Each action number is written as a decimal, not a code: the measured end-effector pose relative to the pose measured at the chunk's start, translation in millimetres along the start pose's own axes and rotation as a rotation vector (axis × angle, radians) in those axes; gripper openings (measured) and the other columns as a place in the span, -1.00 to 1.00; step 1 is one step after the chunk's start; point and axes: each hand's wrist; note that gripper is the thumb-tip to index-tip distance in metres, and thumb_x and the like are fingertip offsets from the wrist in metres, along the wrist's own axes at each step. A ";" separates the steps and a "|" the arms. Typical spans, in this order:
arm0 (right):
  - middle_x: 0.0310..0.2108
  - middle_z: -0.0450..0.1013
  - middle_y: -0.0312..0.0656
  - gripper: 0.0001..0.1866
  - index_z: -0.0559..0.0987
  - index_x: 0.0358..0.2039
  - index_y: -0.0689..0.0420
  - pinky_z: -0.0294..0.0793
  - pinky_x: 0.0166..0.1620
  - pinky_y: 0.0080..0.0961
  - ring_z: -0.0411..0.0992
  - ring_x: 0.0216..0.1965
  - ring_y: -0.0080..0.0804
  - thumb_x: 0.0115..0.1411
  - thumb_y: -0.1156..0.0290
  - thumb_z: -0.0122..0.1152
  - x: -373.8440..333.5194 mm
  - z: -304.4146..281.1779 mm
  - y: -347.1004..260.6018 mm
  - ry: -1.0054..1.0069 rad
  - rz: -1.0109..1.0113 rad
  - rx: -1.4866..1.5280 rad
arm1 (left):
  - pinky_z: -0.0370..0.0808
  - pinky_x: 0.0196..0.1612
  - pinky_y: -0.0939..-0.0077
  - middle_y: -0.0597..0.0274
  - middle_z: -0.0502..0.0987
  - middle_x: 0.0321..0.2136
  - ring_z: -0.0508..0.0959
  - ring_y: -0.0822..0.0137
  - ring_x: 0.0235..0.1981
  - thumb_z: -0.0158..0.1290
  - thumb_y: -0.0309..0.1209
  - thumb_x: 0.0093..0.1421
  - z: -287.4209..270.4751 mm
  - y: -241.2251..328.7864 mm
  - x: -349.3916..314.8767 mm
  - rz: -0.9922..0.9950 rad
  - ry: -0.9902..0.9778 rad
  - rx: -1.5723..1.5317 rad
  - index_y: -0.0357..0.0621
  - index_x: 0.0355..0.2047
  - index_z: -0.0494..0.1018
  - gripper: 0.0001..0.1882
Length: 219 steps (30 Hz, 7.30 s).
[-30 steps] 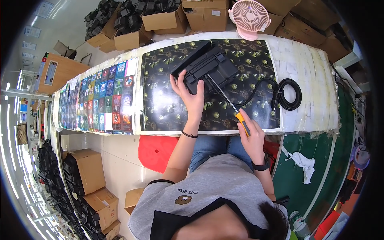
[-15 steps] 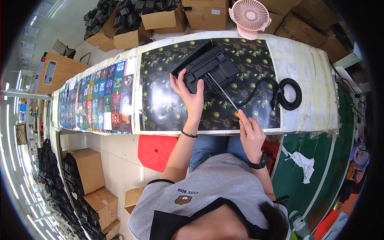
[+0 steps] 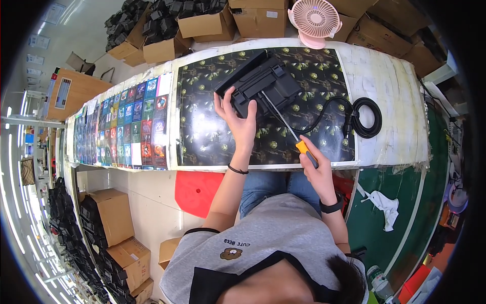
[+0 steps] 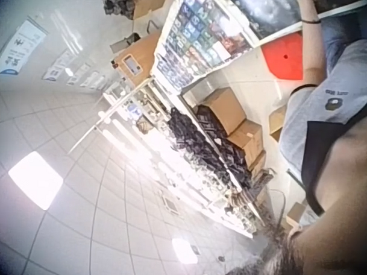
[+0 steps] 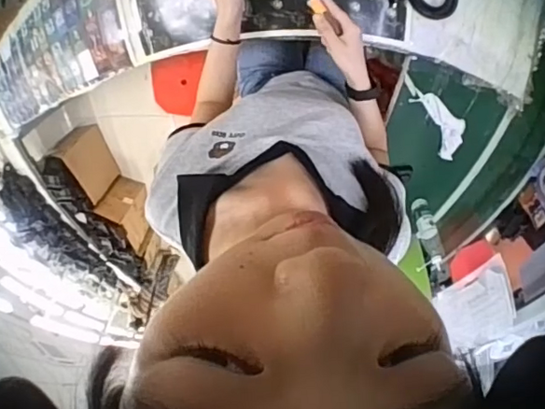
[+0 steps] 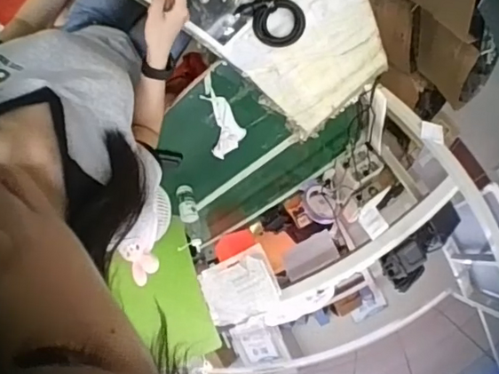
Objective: Assembling and checking the internal components and cabling of a portable electronic power box at a workbench.
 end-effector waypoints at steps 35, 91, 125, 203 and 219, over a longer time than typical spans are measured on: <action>-0.17 0.53 0.12 -0.50 0.34 0.25 0.04 0.52 -0.14 -0.30 0.55 -0.21 0.04 0.30 0.35 0.12 -12.9 20.7 0.0 -0.015 -0.188 -0.394 | 0.06 0.32 0.21 -0.15 -0.22 0.34 -0.08 -0.02 0.38 0.23 -0.45 0.09 -1.2 -11.4 4.5 0.059 0.010 0.055 -0.02 0.19 0.25 -0.35; -0.64 0.19 -0.26 -0.49 0.15 0.31 0.11 0.02 -0.76 -0.85 0.01 -0.80 -0.76 0.39 0.31 -0.09 -9.8 -34.4 29.9 -0.603 0.391 1.306 | 0.22 0.26 0.15 0.00 -0.06 0.32 0.05 0.08 0.36 0.28 -0.42 0.04 -41.7 -7.4 23.1 0.014 -0.390 -0.108 0.12 0.15 0.34 -0.36; -0.05 0.49 -0.11 -0.79 0.33 -0.30 0.06 0.38 -0.13 -0.67 0.45 -0.03 -0.50 0.22 0.56 0.20 95.7 17.4 8.3 0.169 -0.099 0.479 | 0.19 0.16 0.17 0.09 0.53 -0.08 0.47 0.08 -0.03 -0.25 -0.02 0.26 -49.6 31.7 13.7 0.733 -0.226 0.226 -0.19 -0.05 0.51 -0.44; -0.35 0.38 -0.29 -0.68 0.26 -0.49 0.03 0.32 -0.02 -0.62 0.42 -0.15 -0.52 0.21 0.59 0.25 83.0 46.2 52.7 0.519 -0.133 0.612 | 0.37 0.01 0.27 0.28 0.65 -0.32 0.59 0.24 -0.24 0.04 -0.53 0.15 -25.4 44.7 18.5 0.603 -0.238 0.125 -0.16 -0.43 0.51 -0.94; -0.31 0.48 -0.28 -0.52 0.46 0.11 0.21 0.39 -0.32 -0.59 0.35 -0.41 -0.61 0.19 0.42 0.31 70.4 -49.4 59.3 0.578 -0.055 -0.317 | 0.20 0.23 -0.03 0.42 0.54 -0.15 0.52 0.36 -0.02 0.18 -0.36 -0.01 6.1 54.9 -45.6 1.019 -0.306 0.262 0.15 -0.31 0.52 -0.79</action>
Point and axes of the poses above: each hand's wrist, its own x-axis towards the middle knuckle, its own z-axis out of the palm, y = z × x
